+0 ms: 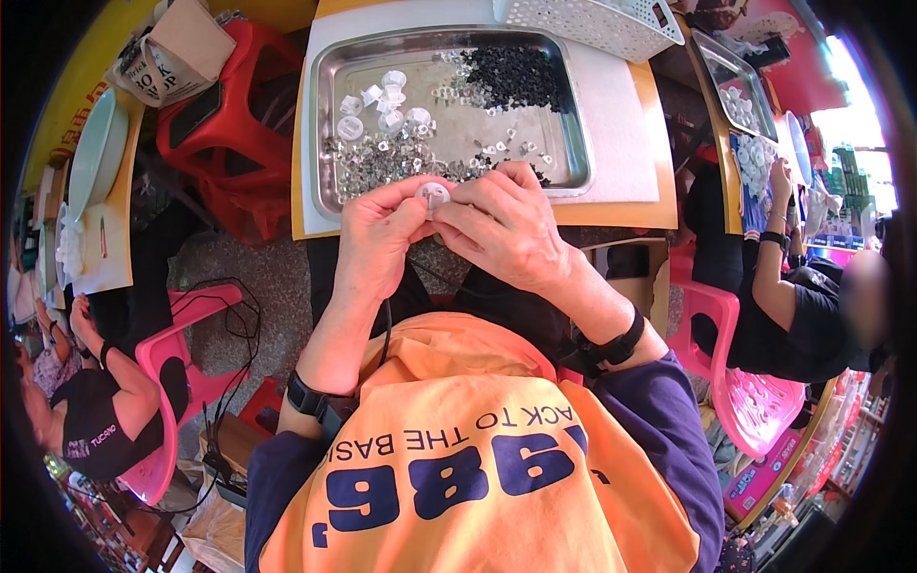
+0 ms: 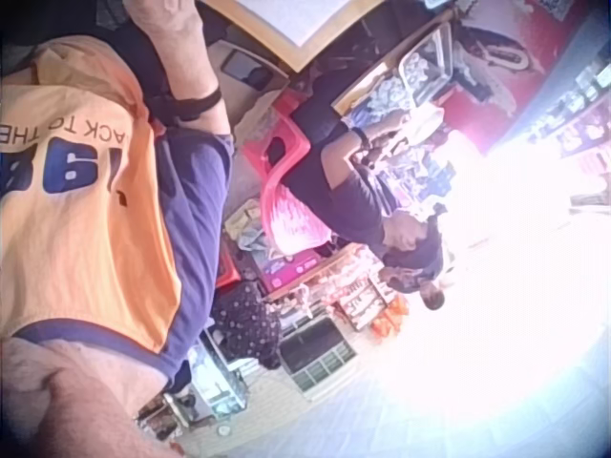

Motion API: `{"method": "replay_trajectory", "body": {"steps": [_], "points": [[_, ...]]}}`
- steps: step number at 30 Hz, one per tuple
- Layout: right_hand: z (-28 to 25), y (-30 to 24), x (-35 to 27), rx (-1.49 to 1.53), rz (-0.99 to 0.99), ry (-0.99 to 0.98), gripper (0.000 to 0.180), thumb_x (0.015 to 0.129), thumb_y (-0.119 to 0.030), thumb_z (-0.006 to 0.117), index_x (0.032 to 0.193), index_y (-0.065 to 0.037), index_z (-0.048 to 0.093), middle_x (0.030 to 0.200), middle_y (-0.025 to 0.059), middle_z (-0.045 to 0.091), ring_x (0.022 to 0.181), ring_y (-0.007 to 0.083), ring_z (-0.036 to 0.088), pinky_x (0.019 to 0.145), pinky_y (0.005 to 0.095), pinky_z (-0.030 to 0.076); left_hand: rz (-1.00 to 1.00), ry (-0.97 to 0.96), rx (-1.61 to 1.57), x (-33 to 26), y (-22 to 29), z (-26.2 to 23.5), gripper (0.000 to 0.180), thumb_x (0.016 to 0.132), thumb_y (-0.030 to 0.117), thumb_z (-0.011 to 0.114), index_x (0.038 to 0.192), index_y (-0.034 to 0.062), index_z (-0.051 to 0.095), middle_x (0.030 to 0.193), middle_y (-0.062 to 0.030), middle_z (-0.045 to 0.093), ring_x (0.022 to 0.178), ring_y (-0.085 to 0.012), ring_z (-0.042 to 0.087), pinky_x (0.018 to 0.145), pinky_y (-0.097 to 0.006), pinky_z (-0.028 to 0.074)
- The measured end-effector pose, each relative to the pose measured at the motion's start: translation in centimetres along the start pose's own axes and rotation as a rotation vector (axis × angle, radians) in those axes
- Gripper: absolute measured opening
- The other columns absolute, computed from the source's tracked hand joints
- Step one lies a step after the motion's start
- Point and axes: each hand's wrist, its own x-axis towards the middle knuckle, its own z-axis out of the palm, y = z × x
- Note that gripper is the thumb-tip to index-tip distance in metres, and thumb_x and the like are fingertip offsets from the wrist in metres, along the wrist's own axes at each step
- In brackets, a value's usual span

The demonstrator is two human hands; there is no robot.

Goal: Sorting and inspecting small white and black plastic components from a metal tray.

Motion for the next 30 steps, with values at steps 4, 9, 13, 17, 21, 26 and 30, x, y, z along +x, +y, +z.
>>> {"method": "replay_trajectory", "body": {"steps": [4, 9, 13, 17, 21, 26, 30], "points": [[0.0, -0.2, -0.4, -0.016, -0.024, -0.004, 0.035, 0.06, -0.012, 0.073, 0.094, -0.01, 0.062, 0.083, -0.0012, 0.052, 0.073, 0.0147, 0.053, 0.073, 0.0334, 0.04, -0.044, 0.031, 0.049, -0.3, -0.3, 0.1, 0.023, 0.087, 0.005, 0.052, 0.106, -0.0058, 0.061, 0.098, -0.0116, 0.065, 0.086, -0.0162, 0.065, 0.076, -0.031, 0.055], [-0.5, 0.2, -0.8, -0.021, -0.058, -0.06, 0.033, 0.064, -0.013, 0.071, 0.096, -0.012, 0.061, 0.083, -0.0014, 0.052, 0.073, 0.0139, 0.053, 0.074, 0.0327, 0.04, -0.107, -0.006, -0.004, -0.4, -0.5, -0.5, 0.026, 0.087, 0.006, 0.052, 0.108, -0.0057, 0.061, 0.099, -0.0123, 0.065, 0.087, -0.0176, 0.065, 0.078, -0.032, 0.055], [-0.3, 0.7, -0.9, -0.008, -0.086, -0.071, 0.033, 0.064, -0.014, 0.07, 0.095, -0.014, 0.061, 0.083, -0.0017, 0.051, 0.073, 0.0136, 0.052, 0.074, 0.0325, 0.04, -0.158, -0.044, -0.033, -0.6, 0.1, -0.3, 0.029, 0.088, 0.007, 0.051, 0.112, -0.0071, 0.058, 0.1, -0.013, 0.064, 0.087, -0.0186, 0.065, 0.081, -0.033, 0.054], [0.0, 1.1, -1.4, -0.018, -0.105, -0.099, 0.035, 0.062, -0.015, 0.07, 0.095, -0.015, 0.061, 0.081, -0.002, 0.05, 0.073, 0.0136, 0.052, 0.074, 0.0326, 0.04, -0.204, -0.046, 0.056, -0.3, 0.1, -0.3, 0.03, 0.088, 0.007, 0.05, 0.113, -0.0079, 0.057, 0.101, -0.0133, 0.064, 0.089, -0.019, 0.065, 0.082, -0.034, 0.054], [0.5, 1.5, -1.2, -0.014, -0.085, -0.089, 0.035, 0.062, -0.015, 0.07, 0.096, -0.015, 0.062, 0.081, -0.0023, 0.05, 0.074, 0.0135, 0.052, 0.074, 0.0327, 0.04, -0.201, -0.051, -0.037, -0.1, -0.1, -0.8, 0.03, 0.089, 0.008, 0.051, 0.114, -0.0071, 0.056, 0.103, -0.0133, 0.063, 0.094, -0.0187, 0.063, 0.083, -0.032, 0.053], [-0.2, 1.4, -0.5, 0.055, -0.011, -0.054, 0.034, 0.065, -0.013, 0.072, 0.098, -0.014, 0.064, 0.082, -0.0026, 0.053, 0.074, 0.013, 0.053, 0.074, 0.0325, 0.04, -0.251, -0.105, -0.32, 0.1, 1.1, -1.5, 0.033, 0.091, 0.008, 0.051, 0.12, -0.0064, 0.052, 0.109, -0.0139, 0.061, 0.102, -0.0189, 0.06, 0.088, -0.032, 0.051], [-0.1, 1.6, -0.4, 0.089, 0.041, 0.014, 0.033, 0.065, -0.011, 0.075, 0.097, -0.014, 0.066, 0.083, -0.0021, 0.055, 0.071, 0.014, 0.053, 0.072, 0.0308, 0.04, -0.228, -0.188, -0.388, 0.6, 0.9, -2.0, 0.034, 0.093, 0.009, 0.05, 0.123, -0.0068, 0.049, 0.112, -0.0151, 0.059, 0.105, -0.0209, 0.059, 0.093, -0.035, 0.049]]}}
